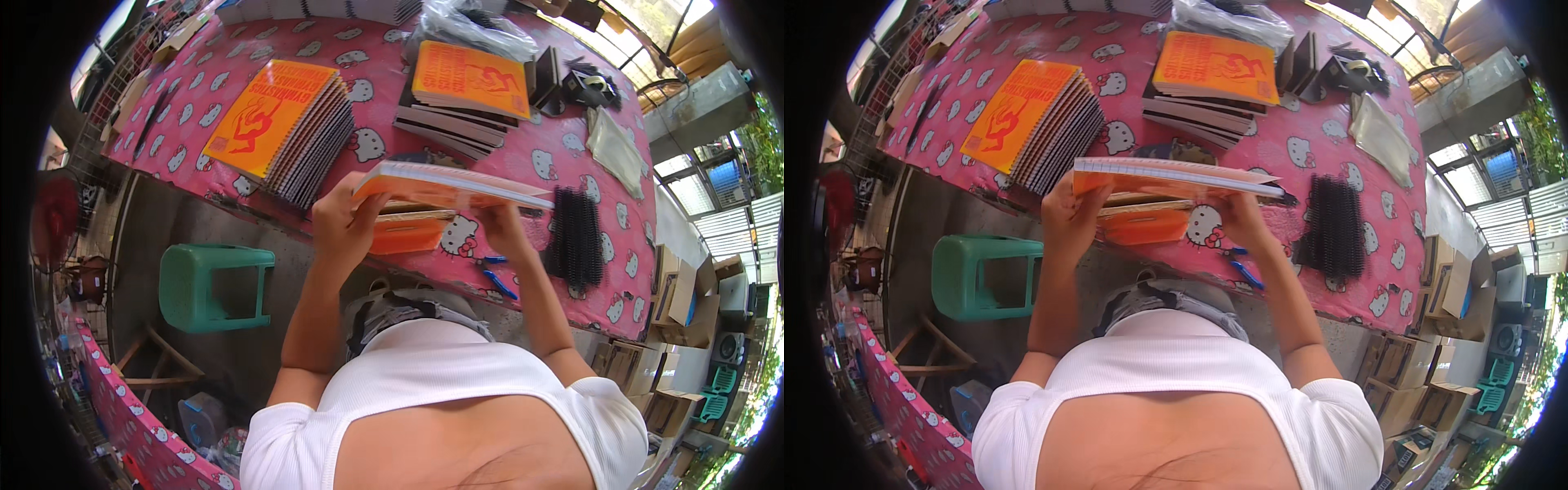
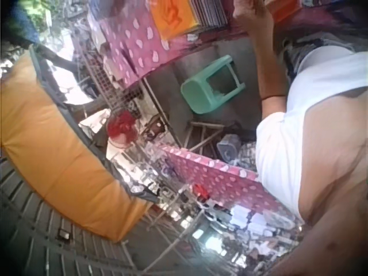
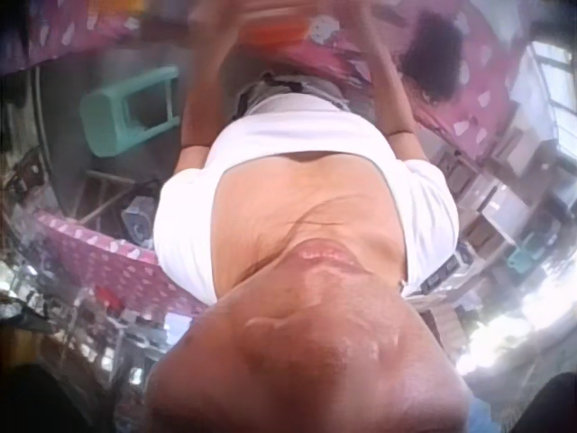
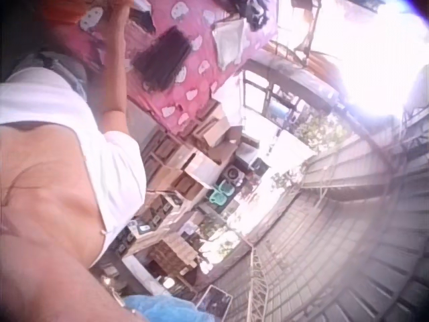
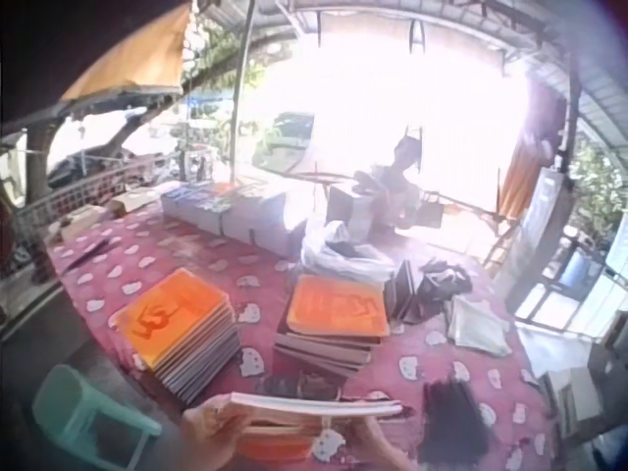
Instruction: The person binds books by inserting plastic spiral coils into the pre-punched holes of notebook stacks and trimming the ends with pliers.
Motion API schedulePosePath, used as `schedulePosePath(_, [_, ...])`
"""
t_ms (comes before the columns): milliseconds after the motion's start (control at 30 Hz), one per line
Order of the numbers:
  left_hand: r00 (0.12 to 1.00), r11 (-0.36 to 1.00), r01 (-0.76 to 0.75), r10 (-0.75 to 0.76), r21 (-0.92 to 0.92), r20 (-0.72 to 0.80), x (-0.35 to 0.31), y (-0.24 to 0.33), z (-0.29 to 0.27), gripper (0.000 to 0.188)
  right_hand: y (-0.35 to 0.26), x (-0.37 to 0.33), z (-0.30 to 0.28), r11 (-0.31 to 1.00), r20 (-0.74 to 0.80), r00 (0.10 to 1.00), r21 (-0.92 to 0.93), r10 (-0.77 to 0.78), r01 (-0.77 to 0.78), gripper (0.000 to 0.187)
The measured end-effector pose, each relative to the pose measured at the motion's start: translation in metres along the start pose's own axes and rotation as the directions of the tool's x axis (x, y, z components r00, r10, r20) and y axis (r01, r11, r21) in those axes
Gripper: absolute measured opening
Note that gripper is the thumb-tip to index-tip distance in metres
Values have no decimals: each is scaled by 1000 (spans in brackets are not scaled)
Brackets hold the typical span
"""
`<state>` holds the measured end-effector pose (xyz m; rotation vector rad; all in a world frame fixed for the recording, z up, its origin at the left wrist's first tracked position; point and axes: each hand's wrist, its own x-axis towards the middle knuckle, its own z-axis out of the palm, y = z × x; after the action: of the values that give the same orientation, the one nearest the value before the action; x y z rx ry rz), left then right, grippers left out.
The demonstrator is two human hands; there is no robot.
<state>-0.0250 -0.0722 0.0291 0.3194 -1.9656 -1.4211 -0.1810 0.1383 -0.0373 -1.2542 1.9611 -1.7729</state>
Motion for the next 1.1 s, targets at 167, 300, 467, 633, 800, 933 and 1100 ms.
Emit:
schedulePosePath(167, [987, 980, -98, 118, 176, -112, -21, -36, 4, 43, 52, -19, 21, 898, 29, 940, 285, 340, -334, 30])
schedulePosePath(300, [957, 996, 90, -83, 13, -279, -60, -81, 12, 87, 40, -35, 13, 913, 150, 988, -396, -42, 99, 62])
schedulePosePath(467, [984, 983, 124, -105, 134, -142, -66, -100, 29, 108, 20, -52, 45, 978, 83, 976, -68, 200, -195, 68])
schedulePosePath(633, [991, 986, -81, 95, 144, -95, -46, -63, 11, 114, 37, -23, -46, 856, -169, 967, -453, 191, -248, 44])
schedulePosePath(800, [924, 685, -331, 375, 649, 75, -32, 12, 51, 92, 108, -23, -103, 379, -355, 935, -866, -6, -326, 32])
schedulePosePath(933, [875, 440, -465, 358, 768, 325, -25, 23, 78, 68, 44, -9, -81, 755, -386, 917, -571, 100, -323, 28])
schedulePosePath(1100, [853, 687, -493, 261, 534, 452, -15, 3, 79, 43, -50, 5, -31, 961, -165, 986, -267, 28, -72, 16])
